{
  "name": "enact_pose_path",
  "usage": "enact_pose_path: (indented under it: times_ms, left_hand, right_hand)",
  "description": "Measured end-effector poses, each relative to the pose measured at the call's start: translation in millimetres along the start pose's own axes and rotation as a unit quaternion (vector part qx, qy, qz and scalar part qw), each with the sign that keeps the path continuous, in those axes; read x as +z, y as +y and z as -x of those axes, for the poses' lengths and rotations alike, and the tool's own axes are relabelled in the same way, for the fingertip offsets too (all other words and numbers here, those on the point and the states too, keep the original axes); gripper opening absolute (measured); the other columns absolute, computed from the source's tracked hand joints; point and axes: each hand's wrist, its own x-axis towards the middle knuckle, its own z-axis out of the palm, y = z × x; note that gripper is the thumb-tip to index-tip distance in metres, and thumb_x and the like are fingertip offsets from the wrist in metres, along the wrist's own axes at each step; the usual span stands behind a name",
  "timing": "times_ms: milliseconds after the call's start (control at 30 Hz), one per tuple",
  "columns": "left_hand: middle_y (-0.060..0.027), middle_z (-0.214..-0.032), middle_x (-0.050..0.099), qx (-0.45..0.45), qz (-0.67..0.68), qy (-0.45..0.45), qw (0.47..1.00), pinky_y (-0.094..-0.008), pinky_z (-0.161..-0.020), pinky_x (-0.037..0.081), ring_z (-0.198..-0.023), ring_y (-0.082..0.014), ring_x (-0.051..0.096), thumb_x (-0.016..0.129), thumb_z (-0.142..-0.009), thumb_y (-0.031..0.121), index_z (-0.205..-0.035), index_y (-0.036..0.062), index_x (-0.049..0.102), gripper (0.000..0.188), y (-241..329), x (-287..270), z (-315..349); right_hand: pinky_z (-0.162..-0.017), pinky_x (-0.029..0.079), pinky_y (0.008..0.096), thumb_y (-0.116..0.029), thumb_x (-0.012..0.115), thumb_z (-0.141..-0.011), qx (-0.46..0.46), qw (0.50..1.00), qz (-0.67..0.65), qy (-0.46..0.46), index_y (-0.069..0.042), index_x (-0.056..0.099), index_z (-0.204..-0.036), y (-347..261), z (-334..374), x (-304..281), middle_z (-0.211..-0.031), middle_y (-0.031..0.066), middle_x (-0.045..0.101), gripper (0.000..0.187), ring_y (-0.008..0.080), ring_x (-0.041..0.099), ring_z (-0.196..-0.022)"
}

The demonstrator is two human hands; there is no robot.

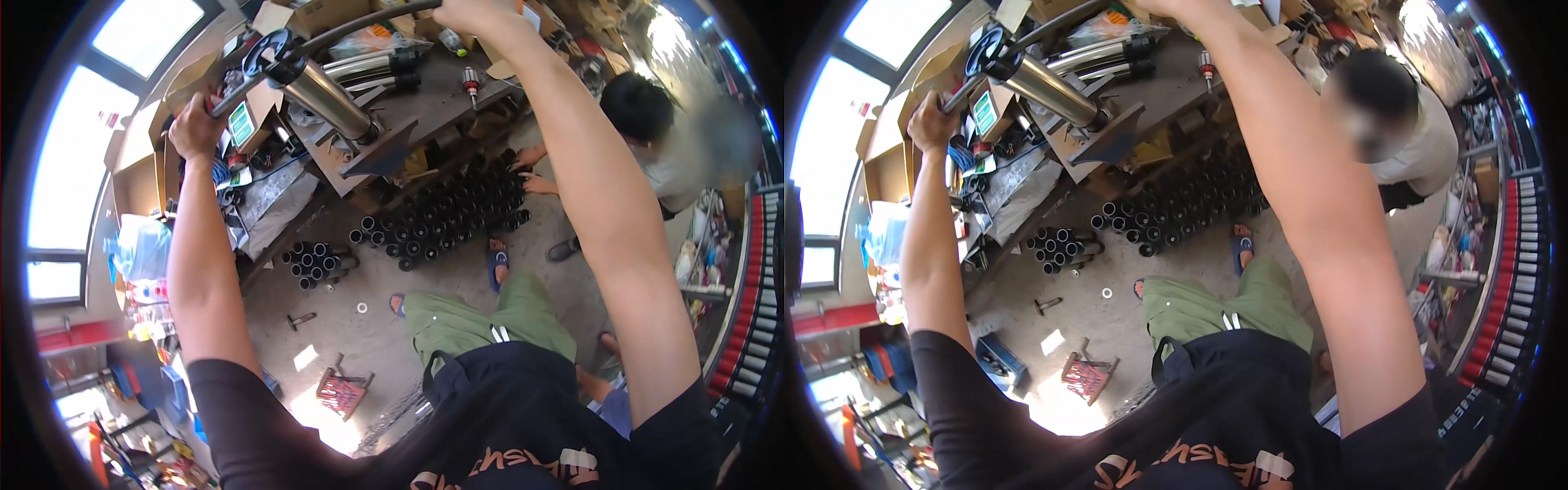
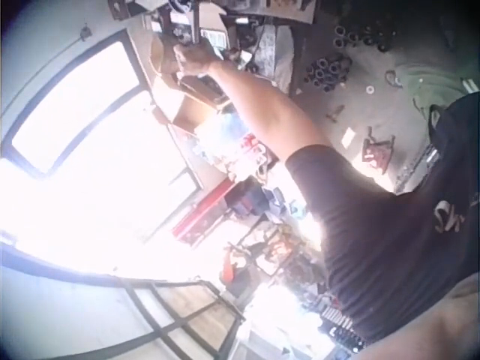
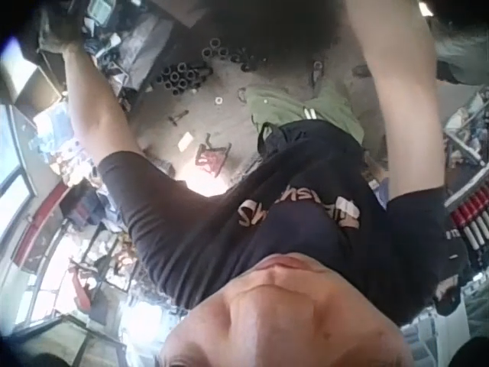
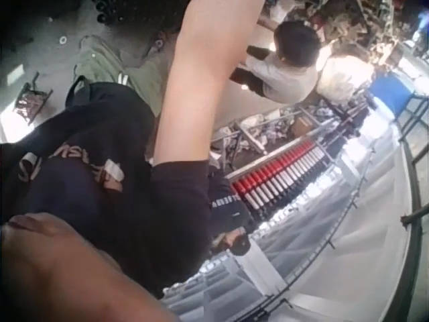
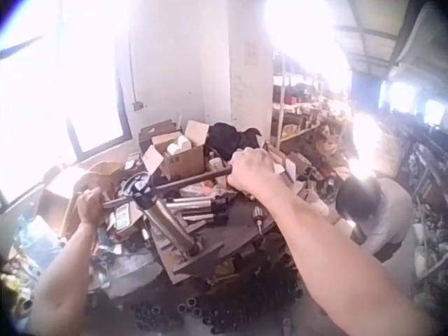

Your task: The person assembles long cylindrical metal components by hand, inserting a rod through the center and using a T-handled tool to tighten or secure the end caps while working at a crowded industrial workbench.

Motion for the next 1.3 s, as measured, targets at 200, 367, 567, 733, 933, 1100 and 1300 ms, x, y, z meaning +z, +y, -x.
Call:
enact_pose_path:
  times_ms: [200, 367, 567, 733, 933, 1100, 1300]
  left_hand:
    - [-0.0191, -0.11, 0.063, -0.015, 0.103, 0.067, 0.992, -0.0514, -0.077, 0.05, -0.096, -0.0389, 0.062, 0.071, -0.075, 0.024, -0.128, 0.0017, 0.052, 0.06, 80, -47, -7]
    - [-0.0107, -0.117, 0.061, 0.322, 0.124, -0.256, 0.903, -0.0384, -0.093, 0.048, -0.113, -0.0285, 0.059, 0.08, -0.065, 0.028, -0.111, 0.0082, 0.062, 0.054, 252, -101, -44]
    - [-0.0118, -0.123, 0.069, 0.164, -0.235, -0.74, 0.609, -0.0408, -0.094, 0.053, -0.114, -0.0294, 0.066, 0.091, -0.049, 0.064, -0.122, 0.0104, 0.071, 0.093, 247, -36, -106]
    - [-0.0129, -0.125, 0.068, 0.141, -0.145, -0.697, 0.688, -0.0403, -0.094, 0.053, -0.114, -0.0287, 0.067, 0.089, -0.055, 0.061, -0.12, 0.008, 0.07, 0.087, 239, -60, -92]
    - [-0.0121, -0.1, 0.07, -0.385, 0.396, -0.503, 0.665, -0.0362, -0.079, 0.053, -0.088, -0.0198, 0.066, 0.069, -0.089, 0.056, -0.126, -0.0016, 0.062, 0.069, 195, -150, 79]
    - [-0.0172, -0.083, 0.065, -0.624, 0.699, -0.281, 0.207, -0.0404, -0.058, 0.056, -0.067, -0.0301, 0.065, 0.036, -0.089, 0.082, -0.11, 0.0097, 0.06, 0.079, 291, -196, 86]
    - [-0.0176, -0.086, 0.061, -0.502, 0.85, -0.157, -0.019, -0.0404, -0.061, 0.056, -0.068, -0.0309, 0.062, 0.032, -0.089, 0.083, -0.121, 0.0093, 0.057, 0.084, 316, -190, 73]
  right_hand:
    - [-0.075, 0.056, 0.0436, -0.033, 0.072, -0.073, 0.035, 0.997, -0.004, -0.075, -0.012, 0.078, -0.081, 31, -8, -21, -0.079, 0.0116, 0.072, 0.023, 0.0286, 0.072, -0.081]
    - [-0.094, 0.041, 0.0371, -0.028, 0.071, -0.074, -0.058, 0.993, -0.062, -0.085, -0.017, 0.079, -0.083, 20, -57, 8, -0.085, 0.004, 0.075, 0.016, 0.0205, 0.07, -0.094]
    - [-0.092, 0.044, 0.0406, -0.026, 0.073, -0.071, -0.069, 0.979, -0.191, 0.026, -0.017, 0.077, -0.074, 127, -89, 50, -0.076, 0.0053, 0.07, 0.011, 0.0225, 0.065, -0.093]
    - [-0.076, 0.052, 0.046, -0.031, 0.072, -0.076, 0.134, 0.967, -0.194, -0.1, -0.012, 0.076, -0.077, 270, 28, 166, -0.081, 0.0143, 0.071, 0.019, 0.0364, 0.066, -0.08]
    - [-0.062, 0.048, 0.0477, -0.048, 0.065, -0.089, 0.331, 0.813, -0.388, -0.281, -0.001, 0.07, -0.076, 125, 276, 192, -0.071, 0.0191, 0.067, 0.049, 0.0401, 0.065, -0.07]
    - [-0.068, 0.05, 0.0496, -0.048, 0.064, -0.09, 0.483, 0.729, -0.358, -0.328, -0.002, 0.071, -0.079, 71, 319, 211, -0.078, 0.0181, 0.071, 0.048, 0.0374, 0.068, -0.074]
    - [-0.092, 0.049, 0.0473, -0.047, 0.068, -0.084, 0.495, 0.724, -0.378, -0.298, -0.004, 0.073, -0.106, 43, 305, 282, -0.109, 0.0224, 0.071, 0.049, 0.0406, 0.066, -0.104]
